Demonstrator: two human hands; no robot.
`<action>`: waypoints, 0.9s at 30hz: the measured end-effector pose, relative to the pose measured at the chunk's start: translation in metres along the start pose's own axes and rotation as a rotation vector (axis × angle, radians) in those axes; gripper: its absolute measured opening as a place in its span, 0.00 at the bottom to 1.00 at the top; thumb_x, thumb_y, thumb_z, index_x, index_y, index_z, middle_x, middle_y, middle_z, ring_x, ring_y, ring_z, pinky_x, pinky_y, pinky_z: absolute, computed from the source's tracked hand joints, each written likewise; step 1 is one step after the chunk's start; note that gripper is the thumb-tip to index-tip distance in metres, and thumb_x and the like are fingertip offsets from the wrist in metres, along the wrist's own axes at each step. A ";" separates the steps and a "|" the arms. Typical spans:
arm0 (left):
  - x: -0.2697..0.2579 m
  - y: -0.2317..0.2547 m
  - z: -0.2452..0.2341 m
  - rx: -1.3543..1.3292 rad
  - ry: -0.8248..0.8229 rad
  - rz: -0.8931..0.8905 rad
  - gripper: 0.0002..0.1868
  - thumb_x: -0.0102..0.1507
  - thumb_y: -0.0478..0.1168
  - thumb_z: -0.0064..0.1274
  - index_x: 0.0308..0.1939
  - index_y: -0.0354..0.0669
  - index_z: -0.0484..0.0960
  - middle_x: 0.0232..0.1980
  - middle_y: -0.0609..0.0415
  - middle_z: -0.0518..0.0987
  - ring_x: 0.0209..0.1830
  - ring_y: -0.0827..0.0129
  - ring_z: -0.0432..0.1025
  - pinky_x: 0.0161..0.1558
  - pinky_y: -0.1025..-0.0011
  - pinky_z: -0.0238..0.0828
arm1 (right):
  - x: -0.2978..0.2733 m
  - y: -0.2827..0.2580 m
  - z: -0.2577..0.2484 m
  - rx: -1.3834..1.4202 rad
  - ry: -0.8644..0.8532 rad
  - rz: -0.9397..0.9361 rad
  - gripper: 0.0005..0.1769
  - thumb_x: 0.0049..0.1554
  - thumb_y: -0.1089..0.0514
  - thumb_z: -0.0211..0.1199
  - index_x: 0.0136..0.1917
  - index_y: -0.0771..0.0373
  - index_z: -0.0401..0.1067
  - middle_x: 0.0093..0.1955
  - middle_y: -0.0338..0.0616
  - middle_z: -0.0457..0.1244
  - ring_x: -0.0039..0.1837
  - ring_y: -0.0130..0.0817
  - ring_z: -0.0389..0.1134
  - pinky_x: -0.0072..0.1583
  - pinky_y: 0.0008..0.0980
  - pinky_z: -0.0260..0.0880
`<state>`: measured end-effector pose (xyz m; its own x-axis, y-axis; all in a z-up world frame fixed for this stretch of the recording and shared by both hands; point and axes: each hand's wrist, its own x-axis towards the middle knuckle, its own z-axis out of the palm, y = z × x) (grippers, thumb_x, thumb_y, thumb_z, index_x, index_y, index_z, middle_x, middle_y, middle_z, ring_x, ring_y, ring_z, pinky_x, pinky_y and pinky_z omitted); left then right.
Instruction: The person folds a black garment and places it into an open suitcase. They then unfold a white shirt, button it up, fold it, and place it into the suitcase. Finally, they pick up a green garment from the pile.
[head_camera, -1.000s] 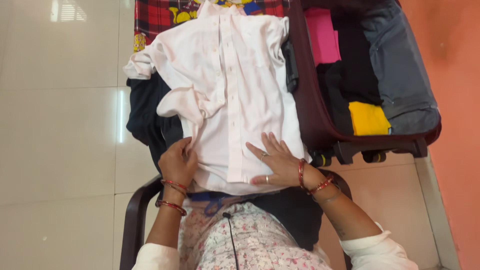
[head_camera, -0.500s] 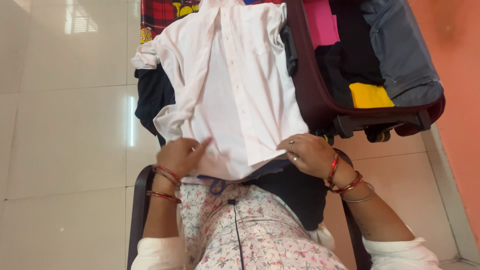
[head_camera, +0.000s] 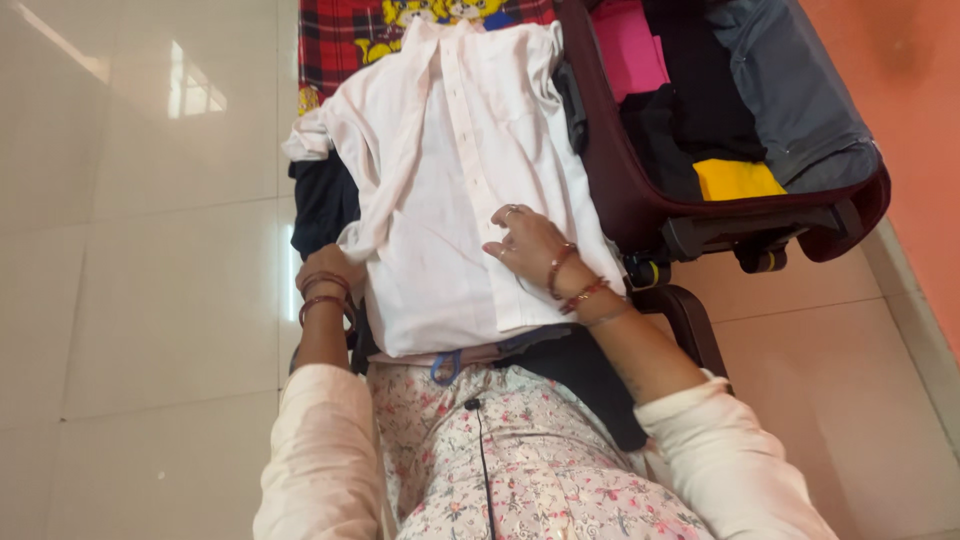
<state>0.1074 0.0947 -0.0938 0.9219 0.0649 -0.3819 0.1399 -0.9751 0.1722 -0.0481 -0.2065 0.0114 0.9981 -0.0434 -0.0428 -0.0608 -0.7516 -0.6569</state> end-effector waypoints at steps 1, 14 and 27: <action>-0.003 0.000 -0.008 -0.054 0.042 0.020 0.20 0.59 0.51 0.59 0.49 0.44 0.86 0.48 0.43 0.82 0.51 0.48 0.78 0.52 0.57 0.75 | 0.009 0.002 0.007 -0.041 0.007 0.028 0.27 0.53 0.49 0.68 0.58 0.70 0.71 0.56 0.59 0.68 0.53 0.49 0.75 0.57 0.40 0.74; -0.161 0.050 -0.053 -0.093 -0.234 0.934 0.19 0.53 0.50 0.65 0.43 0.47 0.84 0.40 0.50 0.84 0.39 0.58 0.79 0.43 0.61 0.76 | 0.038 0.013 0.048 -0.315 0.046 0.309 0.18 0.55 0.51 0.62 0.52 0.66 0.73 0.46 0.59 0.70 0.52 0.56 0.73 0.56 0.49 0.73; -0.128 0.070 0.012 -0.193 0.449 0.615 0.07 0.65 0.45 0.59 0.42 0.48 0.86 0.41 0.52 0.84 0.45 0.54 0.77 0.48 0.57 0.73 | 0.047 0.082 0.067 0.525 0.284 0.104 0.10 0.55 0.57 0.64 0.47 0.66 0.75 0.41 0.42 0.71 0.40 0.29 0.74 0.43 0.28 0.74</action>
<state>-0.0055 0.0159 -0.0435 0.9062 -0.3553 0.2292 -0.4206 -0.8124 0.4039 -0.0066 -0.2262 -0.0950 0.9443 -0.3278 0.0283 -0.0797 -0.3113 -0.9470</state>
